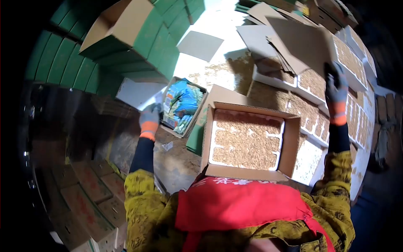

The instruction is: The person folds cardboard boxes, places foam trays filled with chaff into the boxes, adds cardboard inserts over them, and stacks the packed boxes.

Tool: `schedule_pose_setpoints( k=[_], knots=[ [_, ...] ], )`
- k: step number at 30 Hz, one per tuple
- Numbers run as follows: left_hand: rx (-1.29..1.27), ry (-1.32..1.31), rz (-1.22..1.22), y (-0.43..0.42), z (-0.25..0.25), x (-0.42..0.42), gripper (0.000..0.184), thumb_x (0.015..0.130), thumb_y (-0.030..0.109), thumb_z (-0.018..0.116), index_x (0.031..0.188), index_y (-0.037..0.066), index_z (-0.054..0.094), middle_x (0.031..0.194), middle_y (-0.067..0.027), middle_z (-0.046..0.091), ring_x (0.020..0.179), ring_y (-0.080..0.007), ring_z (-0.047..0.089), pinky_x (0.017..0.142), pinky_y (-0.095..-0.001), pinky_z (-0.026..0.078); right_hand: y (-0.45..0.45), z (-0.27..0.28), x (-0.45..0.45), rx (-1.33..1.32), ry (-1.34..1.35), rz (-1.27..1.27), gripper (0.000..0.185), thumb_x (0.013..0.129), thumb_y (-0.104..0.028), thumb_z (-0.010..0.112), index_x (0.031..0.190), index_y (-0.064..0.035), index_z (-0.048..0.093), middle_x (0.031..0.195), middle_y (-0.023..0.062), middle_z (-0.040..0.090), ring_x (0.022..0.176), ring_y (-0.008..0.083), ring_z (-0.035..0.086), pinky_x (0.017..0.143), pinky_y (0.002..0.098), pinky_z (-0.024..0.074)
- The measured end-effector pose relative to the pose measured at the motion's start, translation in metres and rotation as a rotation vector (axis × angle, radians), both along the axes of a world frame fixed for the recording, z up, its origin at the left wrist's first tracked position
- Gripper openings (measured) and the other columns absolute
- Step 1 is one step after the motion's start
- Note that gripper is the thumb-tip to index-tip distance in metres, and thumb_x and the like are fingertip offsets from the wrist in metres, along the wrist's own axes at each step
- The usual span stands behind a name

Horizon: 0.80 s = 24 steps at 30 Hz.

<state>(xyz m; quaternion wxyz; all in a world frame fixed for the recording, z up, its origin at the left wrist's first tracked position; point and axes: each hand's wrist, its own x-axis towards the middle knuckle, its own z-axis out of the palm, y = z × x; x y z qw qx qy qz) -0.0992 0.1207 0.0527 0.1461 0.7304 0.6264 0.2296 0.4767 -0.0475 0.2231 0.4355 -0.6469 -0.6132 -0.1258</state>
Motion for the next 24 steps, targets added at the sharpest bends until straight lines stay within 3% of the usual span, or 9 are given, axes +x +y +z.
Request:
schedule_pose_setpoints(
  k=[2, 5, 9, 12, 15, 18, 19, 23, 24],
  knots=[
    [-0.053, -0.408, -0.063, -0.03, 0.074, 0.045, 0.023, 0.085, 0.011, 0.058, 0.103, 0.001, 0.067, 0.094, -0.016, 0.068, 0.088, -0.0316, 0.064, 0.079, -0.0359, 0.05, -0.061, 0.026, -0.028, 0.019, 0.493, -0.068, 0.029, 0.094, -0.013, 0.051, 0.12, -0.0004, 0.058, 0.12, 0.011, 0.059, 0.105, 0.0187, 0.058, 0.09, 0.0295, 0.046],
    [0.311, -0.148, -0.693, -0.097, 0.167, 0.136, 0.027, 0.078, 0.006, 0.061, 0.105, 0.004, 0.065, 0.1, -0.0132, 0.064, 0.094, -0.0283, 0.062, 0.085, -0.0376, 0.048, -0.12, 0.038, -0.072, 0.131, 0.502, -0.077, 0.04, 0.096, -0.015, 0.049, 0.131, 0.0034, 0.045, 0.124, 0.0121, 0.057, 0.108, 0.0173, 0.056, 0.095, 0.03, 0.0446],
    [0.143, 0.328, -1.094, -0.151, 0.153, 0.161, 0.038, 0.073, 0.025, 0.066, 0.107, 0.008, 0.061, 0.131, -0.0161, 0.046, 0.13, -0.0322, 0.035, 0.11, -0.0536, 0.018, -0.145, 0.046, -0.145, 0.119, 0.75, -0.171, 0.056, 0.09, -0.007, 0.057, 0.141, -0.0006, 0.034, 0.131, 0.0136, 0.051, 0.11, 0.0169, 0.054, 0.096, 0.0296, 0.0432],
    [0.19, -0.177, -0.885, -0.141, 0.136, 0.133, 0.039, 0.08, 0.019, 0.062, 0.116, 0.004, 0.056, 0.131, -0.0172, 0.046, 0.128, -0.0316, 0.038, 0.109, -0.042, 0.025, -0.177, 0.016, -0.181, -0.153, 0.88, -0.223, 0.059, 0.088, -0.011, 0.061, 0.14, 0.0011, 0.034, 0.131, 0.0114, 0.051, 0.106, 0.0167, 0.056, 0.09, 0.0299, 0.0466],
    [0.141, -0.677, -0.461, -0.153, 0.129, 0.137, 0.045, 0.087, 0.018, 0.057, 0.127, -0.001, 0.047, 0.135, -0.0181, 0.042, 0.128, -0.031, 0.037, 0.107, -0.0369, 0.028, -0.183, -0.011, -0.206, -0.526, 0.369, -0.156, 0.042, 0.084, -0.018, 0.065, 0.123, -0.0081, 0.053, 0.112, 0.0127, 0.057, 0.094, 0.0251, 0.06, 0.079, 0.0356, 0.0494],
    [-0.072, -0.619, -0.452, -0.155, 0.098, 0.149, 0.051, 0.091, 0.018, 0.054, 0.133, -0.006, 0.036, 0.139, -0.0198, 0.037, 0.13, -0.0306, 0.035, 0.108, -0.036, 0.027, -0.162, 0.008, -0.21, -0.77, -0.228, -0.177, 0.027, 0.072, -0.023, 0.071, 0.096, -0.0145, 0.061, 0.103, 0.0144, 0.053, 0.094, 0.0334, 0.055, 0.075, 0.0417, 0.047],
    [-0.219, -0.631, -0.442, -0.154, 0.087, 0.147, 0.071, 0.087, 0.02, 0.062, 0.142, -0.006, 0.024, 0.145, -0.0233, 0.03, 0.134, -0.0329, 0.03, 0.111, -0.0343, 0.021, -0.156, 0.009, -0.212, -0.77, -0.259, -0.129, 0.03, 0.071, -0.023, 0.071, 0.098, -0.0153, 0.06, 0.106, 0.0137, 0.052, 0.095, 0.0331, 0.054, 0.076, 0.0413, 0.0469],
    [-0.299, -0.762, -0.452, -0.15, 0.068, 0.148, 0.056, 0.093, 0.017, 0.051, 0.14, -0.004, 0.03, 0.141, -0.0197, 0.037, 0.132, -0.0265, 0.034, 0.11, -0.032, 0.024, -0.134, -0.08, -0.198, -0.851, -0.59, 0.324, 0.059, 0.069, -0.026, 0.071, 0.125, -0.0159, 0.052, 0.121, 0.0139, 0.049, 0.109, 0.0326, 0.051, 0.092, 0.0399, 0.0424],
    [-0.33, -0.816, -0.452, -0.147, 0.062, 0.147, 0.052, 0.095, 0.016, 0.048, 0.14, -0.004, 0.031, 0.14, -0.0188, 0.039, 0.132, -0.0249, 0.035, 0.11, -0.0315, 0.025, -0.125, -0.064, -0.198, -0.928, -0.334, 0.389, 0.054, 0.075, -0.029, 0.067, 0.125, -0.0154, 0.054, 0.124, 0.0143, 0.05, 0.114, 0.033, 0.049, 0.098, 0.0399, 0.0387]
  ],
)
